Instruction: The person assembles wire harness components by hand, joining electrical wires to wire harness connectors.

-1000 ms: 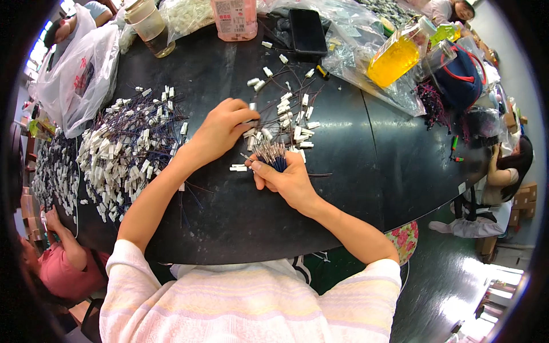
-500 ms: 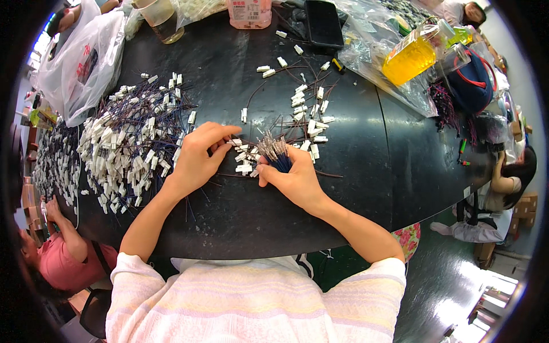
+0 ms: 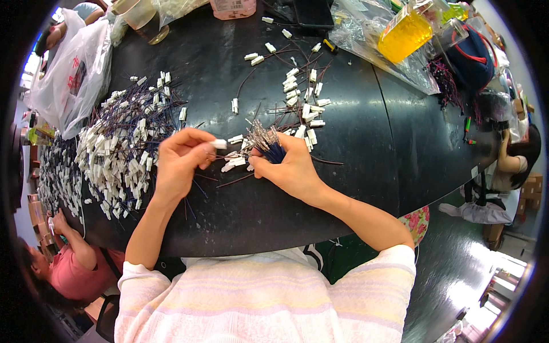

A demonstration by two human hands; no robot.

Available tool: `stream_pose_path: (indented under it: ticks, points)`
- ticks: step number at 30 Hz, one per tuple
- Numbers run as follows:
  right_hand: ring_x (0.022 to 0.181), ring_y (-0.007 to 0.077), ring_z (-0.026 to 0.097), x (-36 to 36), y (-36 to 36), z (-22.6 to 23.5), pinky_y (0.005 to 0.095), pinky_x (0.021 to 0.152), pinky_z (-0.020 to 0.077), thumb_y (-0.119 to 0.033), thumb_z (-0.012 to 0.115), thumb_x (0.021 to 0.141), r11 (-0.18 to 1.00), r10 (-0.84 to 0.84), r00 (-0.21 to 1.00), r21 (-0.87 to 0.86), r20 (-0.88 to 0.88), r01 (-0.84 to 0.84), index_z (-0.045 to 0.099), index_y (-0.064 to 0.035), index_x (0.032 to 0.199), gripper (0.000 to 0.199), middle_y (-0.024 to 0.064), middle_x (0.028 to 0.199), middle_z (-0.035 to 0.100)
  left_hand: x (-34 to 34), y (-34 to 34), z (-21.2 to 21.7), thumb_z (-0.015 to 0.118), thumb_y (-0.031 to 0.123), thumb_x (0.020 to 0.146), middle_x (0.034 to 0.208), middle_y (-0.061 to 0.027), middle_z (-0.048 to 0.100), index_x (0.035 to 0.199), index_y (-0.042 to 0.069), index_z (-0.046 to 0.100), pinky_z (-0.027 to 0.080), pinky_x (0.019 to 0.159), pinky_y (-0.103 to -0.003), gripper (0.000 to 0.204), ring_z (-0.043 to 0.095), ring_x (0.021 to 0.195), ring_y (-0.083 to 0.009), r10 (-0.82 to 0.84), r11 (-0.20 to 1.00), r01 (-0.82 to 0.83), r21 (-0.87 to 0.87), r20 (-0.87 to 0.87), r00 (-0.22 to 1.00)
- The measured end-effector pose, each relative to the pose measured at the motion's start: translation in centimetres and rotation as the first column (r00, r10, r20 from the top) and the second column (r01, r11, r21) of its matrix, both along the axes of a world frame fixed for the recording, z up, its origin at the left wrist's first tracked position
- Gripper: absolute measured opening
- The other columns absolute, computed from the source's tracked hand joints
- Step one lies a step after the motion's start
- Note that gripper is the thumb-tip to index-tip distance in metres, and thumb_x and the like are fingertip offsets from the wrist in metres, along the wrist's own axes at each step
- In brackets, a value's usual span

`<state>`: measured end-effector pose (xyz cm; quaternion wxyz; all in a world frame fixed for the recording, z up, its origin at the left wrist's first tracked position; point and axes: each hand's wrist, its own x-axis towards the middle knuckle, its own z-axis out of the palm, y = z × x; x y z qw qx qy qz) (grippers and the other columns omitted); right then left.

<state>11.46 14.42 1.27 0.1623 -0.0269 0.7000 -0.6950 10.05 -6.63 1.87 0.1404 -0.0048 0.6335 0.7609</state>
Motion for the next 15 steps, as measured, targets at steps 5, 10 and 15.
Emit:
stream_pose_path:
  ticks: [5,10,15]
  points:
    - [0.062,0.0066,0.057,0.1,0.2,-0.2,0.0203,0.057,0.0455,-0.005,0.064,0.075,1.0,-0.003,1.0,-0.009,-0.016,0.003,0.057,0.0009,0.081,0.012,0.003,0.07,0.06,0.0,-0.1,0.9,0.058,-0.001,0.081,0.072,-0.0061,0.06,0.089,-0.004,0.061,0.038,0.054,-0.017,0.009,0.05,0.059,-0.0061,0.197,0.961,-0.247,-0.123,-0.322,0.926]
    - [0.064,0.0072,0.057,0.2,0.1,-0.1,0.0206,0.059,0.0465,-0.007,0.065,0.073,0.997,-0.03,1.0,-0.068,-0.003,0.03,0.058,0.0016,0.082,0.014,0.0035,0.071,0.06,1.4,0.7,-0.6,0.058,-0.003,0.081,0.074,-0.0082,0.06,0.09,-0.005,0.059,0.039,0.053,-0.019,0.009,0.052,0.061,-0.0084,0.054,0.996,-0.051,0.07,-0.038,0.998]
    - [0.065,0.007,0.057,0.1,0.1,0.1,0.0206,0.059,0.0461,-0.008,0.066,0.072,0.999,-0.041,0.999,0.003,0.007,0.041,0.06,0.0014,0.081,0.014,0.0036,0.071,0.061,1.6,1.2,-0.4,0.059,0.0,0.081,0.074,-0.0085,0.061,0.091,-0.006,0.06,0.04,0.054,-0.018,0.011,0.053,0.062,-0.0078,0.016,0.998,-0.015,0.053,-0.014,1.0]
